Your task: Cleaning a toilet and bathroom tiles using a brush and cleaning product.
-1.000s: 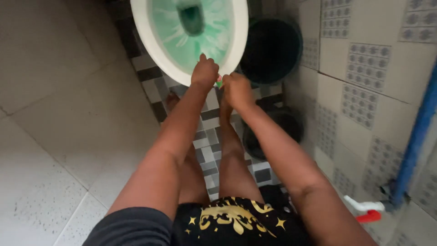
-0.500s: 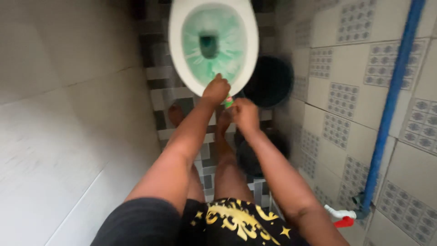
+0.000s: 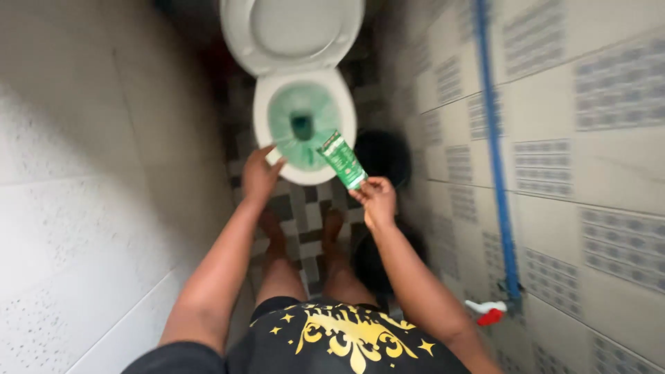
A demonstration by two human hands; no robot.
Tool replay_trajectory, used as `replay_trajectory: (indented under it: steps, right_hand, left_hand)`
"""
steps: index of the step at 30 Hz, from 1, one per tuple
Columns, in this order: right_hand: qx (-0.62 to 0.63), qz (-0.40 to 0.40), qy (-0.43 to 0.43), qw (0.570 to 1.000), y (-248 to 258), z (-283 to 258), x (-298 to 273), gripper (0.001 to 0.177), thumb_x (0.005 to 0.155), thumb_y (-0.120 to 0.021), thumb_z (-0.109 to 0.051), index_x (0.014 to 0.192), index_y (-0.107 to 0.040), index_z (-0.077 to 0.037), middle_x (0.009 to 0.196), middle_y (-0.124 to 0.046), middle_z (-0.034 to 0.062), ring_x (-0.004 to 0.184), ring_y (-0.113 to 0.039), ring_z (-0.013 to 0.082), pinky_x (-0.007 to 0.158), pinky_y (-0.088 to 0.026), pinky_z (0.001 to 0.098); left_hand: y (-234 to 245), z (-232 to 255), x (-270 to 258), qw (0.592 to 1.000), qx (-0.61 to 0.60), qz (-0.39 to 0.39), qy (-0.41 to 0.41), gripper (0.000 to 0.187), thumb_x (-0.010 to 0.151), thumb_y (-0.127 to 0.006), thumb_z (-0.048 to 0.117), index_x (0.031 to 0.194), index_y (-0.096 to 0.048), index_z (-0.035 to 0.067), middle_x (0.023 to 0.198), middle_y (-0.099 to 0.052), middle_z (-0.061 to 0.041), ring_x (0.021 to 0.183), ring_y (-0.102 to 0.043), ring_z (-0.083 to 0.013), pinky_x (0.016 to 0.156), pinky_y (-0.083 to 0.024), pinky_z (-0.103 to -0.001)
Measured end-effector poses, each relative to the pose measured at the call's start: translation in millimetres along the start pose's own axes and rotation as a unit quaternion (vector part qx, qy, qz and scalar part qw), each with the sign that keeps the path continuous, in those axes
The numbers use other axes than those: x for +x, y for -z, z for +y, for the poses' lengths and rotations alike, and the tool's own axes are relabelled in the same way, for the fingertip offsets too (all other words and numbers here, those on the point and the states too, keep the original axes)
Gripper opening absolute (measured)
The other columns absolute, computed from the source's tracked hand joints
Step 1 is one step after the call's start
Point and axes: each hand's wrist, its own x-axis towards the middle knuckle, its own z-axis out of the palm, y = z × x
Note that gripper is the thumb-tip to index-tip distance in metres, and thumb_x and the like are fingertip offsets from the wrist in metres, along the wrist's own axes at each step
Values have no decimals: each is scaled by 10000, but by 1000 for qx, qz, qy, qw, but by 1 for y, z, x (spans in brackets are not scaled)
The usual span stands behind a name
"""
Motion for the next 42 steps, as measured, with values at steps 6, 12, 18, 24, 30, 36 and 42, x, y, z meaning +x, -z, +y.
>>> replay_trajectory:
  steps: [6, 12, 18, 24, 30, 36, 42]
  right_hand:
    - [216, -47, -122, 968, 30, -35, -2, 183, 940, -663, 10, 1107, -594, -21, 1063, -679, 127, 932, -695, 261, 811, -616, 393]
    - [256, -133, -96, 953, 66, -30, 0, 207, 961, -648, 3, 1162, -605, -15, 1109, -692, 127, 988, -700, 248, 904, -592, 371]
    - [173, -187, -122, 959, 52, -87, -48, 248, 964, -653, -89, 1209, -611, -76, 1081, -706, 87, 956, -709, 230, 860, -576, 407]
    - [2, -288, -189, 939, 25, -166, -76, 249, 1006, -587, -246, 1184, -636, -79, 989, -730, 104, 859, -734, 231, 772, -608, 407]
    - [-157, -382, -163, 896, 32, -99, -25, 217, 1090, -525, -209, 1126, -659, -43, 894, -705, 100, 746, -674, 218, 662, -560, 381]
    - [-412, -358, 141, 826, 6, -83, -28, 214, 1032, -529, -146, 1095, -662, 9, 917, -709, 175, 796, -672, 337, 676, -533, 462]
    - [-651, -293, 216, 666, -34, -94, -51, 212, 988, -505, -161, 997, -642, 1, 934, -699, 274, 869, -676, 465, 738, -520, 565]
  left_hand:
    - [-15, 132, -37, 972, -138, 43, 187, 444, 997, -656, 417, 1266, -702, 67, 1225, -717, -169, 1130, -696, -315, 973, -526, -400]
    - [-45, 277, -67, 965, -214, -91, 123, 464, 946, -710, 429, 1200, -699, 42, 1101, -742, -195, 995, -725, -302, 871, -547, -389]
    - [-68, 276, -72, 950, -224, -109, 187, 367, 955, -678, 382, 1114, -748, 60, 888, -779, -119, 765, -742, -213, 711, -566, -370]
    - [-64, 263, -81, 783, -529, -165, 283, 258, 1016, -625, 274, 1109, -650, 35, 829, -733, -44, 689, -716, -144, 594, -581, -309]
    - [-87, 231, -89, 846, -451, -168, 231, 300, 1089, -578, 346, 1120, -602, 49, 722, -587, -105, 540, -546, -175, 477, -458, -326]
    - [-93, 216, -78, 776, -568, -119, 247, 290, 1046, -594, 342, 1181, -641, 90, 1037, -717, -17, 965, -645, -133, 887, -501, -316]
    - [-142, 151, -56, 586, -665, -172, 431, 332, 1056, -559, 379, 974, -618, 63, 979, -751, -102, 888, -675, -254, 828, -555, -433]
